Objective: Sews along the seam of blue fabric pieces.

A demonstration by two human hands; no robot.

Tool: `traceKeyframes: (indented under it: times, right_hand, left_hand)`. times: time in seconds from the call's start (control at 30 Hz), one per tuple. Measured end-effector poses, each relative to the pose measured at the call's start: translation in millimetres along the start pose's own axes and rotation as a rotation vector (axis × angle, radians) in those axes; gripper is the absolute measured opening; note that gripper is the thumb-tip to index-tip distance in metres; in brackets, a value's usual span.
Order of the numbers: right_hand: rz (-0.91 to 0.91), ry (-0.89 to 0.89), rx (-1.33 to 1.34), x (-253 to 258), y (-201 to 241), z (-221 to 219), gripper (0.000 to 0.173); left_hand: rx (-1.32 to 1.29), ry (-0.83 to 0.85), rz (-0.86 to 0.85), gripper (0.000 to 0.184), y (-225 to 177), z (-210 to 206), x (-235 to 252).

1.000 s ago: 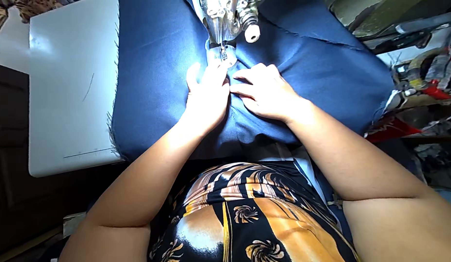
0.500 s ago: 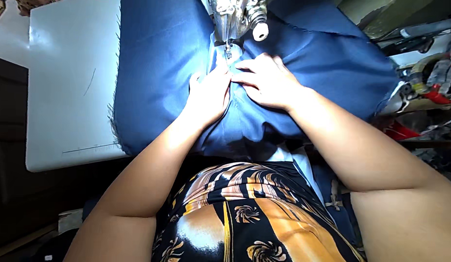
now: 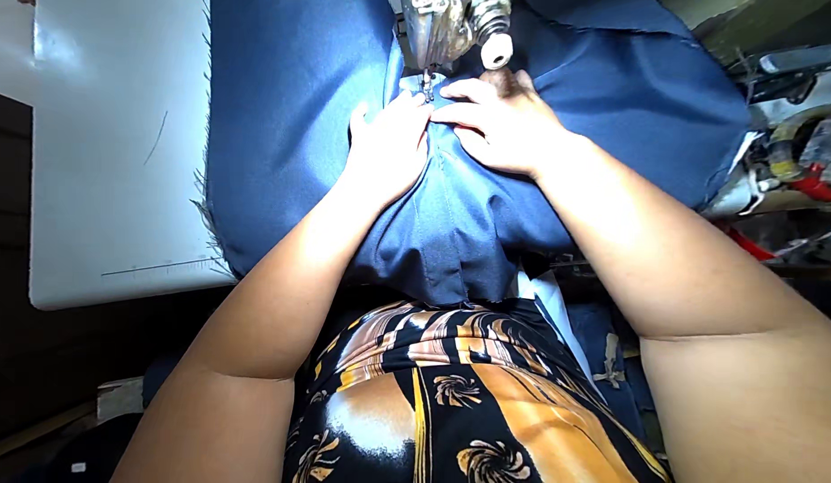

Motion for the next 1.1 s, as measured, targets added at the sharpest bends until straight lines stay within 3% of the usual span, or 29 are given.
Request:
traceKeyframes:
  times: [0.5,0.67,0.7,0.8,0.87,0.93,1.1]
  right_hand:
    - [-0.034,0.022,0.017,2,-4,0,0.045]
    - [-0.128,0.074,-0.019,-12,17,24,0.046]
    - [-0.189,-0.011,0.029,-24,26,34,0.044]
    - [-0.4,-0.528,0.214,-80,41,45,0.029]
    - [-0.58,-0.646,0.296,-107,23,36,0.024]
    - [-0.629,-0.518,0.263,-106,-7,33,0.031]
    - [-0.486,-0.174,0.231,-52,-63,41,0.03]
  left_hand:
    - [-0.027,-0.007,-0.014,0.043,4,-2,7]
    - [-0.049,0.166,0.007,0.05,0,17,-2]
    - [-0.058,0.148,-0.005,0.052,-4,23,-14]
    - [-0.059,0.079,-0.053,0.056,-16,27,-55]
    - [-0.047,0.135,-0.05,0.065,-16,10,-71]
    - [-0.033,0.17,-0.063,0.068,-13,-2,-76]
    - [-0.022,0.131,-0.123,0.071,-8,-7,-76]
Point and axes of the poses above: each hand's wrist, its own x-axis towards the middle knuckle, its own z-axis out of the back of the hand, y = z × x, the point moved 2 cm from there along x, towards the middle knuckle, and after that the axes turned 12 degrees about z, right-handed, at the moved point
